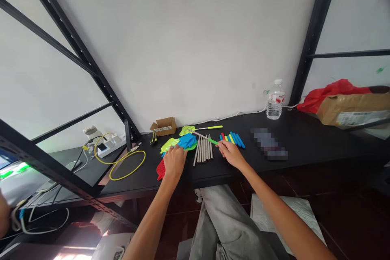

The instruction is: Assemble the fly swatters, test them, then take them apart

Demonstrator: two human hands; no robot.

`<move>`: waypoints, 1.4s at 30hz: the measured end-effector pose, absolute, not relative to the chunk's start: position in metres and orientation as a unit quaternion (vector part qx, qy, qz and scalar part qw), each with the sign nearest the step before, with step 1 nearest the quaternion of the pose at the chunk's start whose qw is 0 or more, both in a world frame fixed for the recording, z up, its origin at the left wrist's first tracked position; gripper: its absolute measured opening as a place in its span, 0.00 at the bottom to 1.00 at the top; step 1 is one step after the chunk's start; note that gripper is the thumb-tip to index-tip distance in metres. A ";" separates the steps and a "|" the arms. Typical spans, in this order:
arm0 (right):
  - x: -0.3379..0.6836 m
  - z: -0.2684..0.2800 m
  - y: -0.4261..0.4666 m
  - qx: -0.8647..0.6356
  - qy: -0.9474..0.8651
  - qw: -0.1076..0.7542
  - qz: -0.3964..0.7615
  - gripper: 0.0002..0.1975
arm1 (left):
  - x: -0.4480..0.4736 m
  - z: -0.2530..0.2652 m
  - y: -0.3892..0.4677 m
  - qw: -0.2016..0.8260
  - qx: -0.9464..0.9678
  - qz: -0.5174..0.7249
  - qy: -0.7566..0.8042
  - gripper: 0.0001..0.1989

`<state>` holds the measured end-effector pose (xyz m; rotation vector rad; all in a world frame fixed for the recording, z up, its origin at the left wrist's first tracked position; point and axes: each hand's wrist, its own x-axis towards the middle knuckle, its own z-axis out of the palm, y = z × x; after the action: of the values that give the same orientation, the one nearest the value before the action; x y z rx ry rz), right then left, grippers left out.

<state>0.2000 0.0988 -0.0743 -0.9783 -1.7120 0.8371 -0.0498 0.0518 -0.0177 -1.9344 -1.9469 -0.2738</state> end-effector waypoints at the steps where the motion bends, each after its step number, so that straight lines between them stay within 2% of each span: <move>1: 0.200 -0.074 0.099 -0.400 -0.700 0.481 0.344 0.19 | -0.051 -0.014 0.051 0.199 -0.691 -0.097 -0.688 0.17; 6: 0.200 -0.074 0.100 -0.403 -0.691 0.485 0.353 0.19 | -0.056 0.011 0.045 0.201 -0.702 -0.126 -0.672 0.16; 9: 0.200 -0.074 0.100 -0.403 -0.682 0.490 0.363 0.19 | -0.059 0.026 0.043 0.159 -0.691 -0.178 -0.682 0.14; 12: 0.199 -0.074 0.100 -0.401 -0.674 0.496 0.374 0.20 | -0.065 0.029 0.047 0.091 -0.662 -0.284 -0.688 0.14; 15: 0.199 -0.074 0.100 -0.401 -0.667 0.502 0.377 0.20 | -0.073 0.017 0.062 -0.035 -0.598 -0.434 -0.673 0.13; 18: 0.199 -0.075 0.100 -0.404 -0.662 0.511 0.370 0.20 | -0.078 -0.003 0.083 -0.216 -0.459 -0.567 -0.649 0.08; 22: 0.199 -0.075 0.100 -0.415 -0.659 0.511 0.363 0.21 | -0.074 -0.023 0.105 -0.389 -0.338 -0.663 -0.543 0.13; 25: 0.200 -0.074 0.100 -0.416 -0.663 0.508 0.360 0.20 | -0.065 -0.030 0.108 -0.467 -0.293 -0.697 -0.459 0.12; 32: 0.199 -0.073 0.098 -0.406 -0.682 0.485 0.368 0.17 | -0.045 -0.044 0.098 -0.525 -0.207 -0.724 -0.397 0.09; 36: 0.200 -0.070 0.095 -0.402 -0.702 0.458 0.369 0.16 | -0.039 -0.050 0.092 -0.516 -0.188 -0.748 -0.371 0.06; 42: 0.202 -0.071 0.097 -0.410 -0.679 0.479 0.375 0.16 | -0.035 -0.058 0.088 -0.498 -0.212 -0.762 -0.356 0.05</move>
<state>0.2022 0.0965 -0.0711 -1.0005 -1.6581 0.9151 -0.0354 0.0878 -0.0579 -1.0226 -1.7160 -3.6762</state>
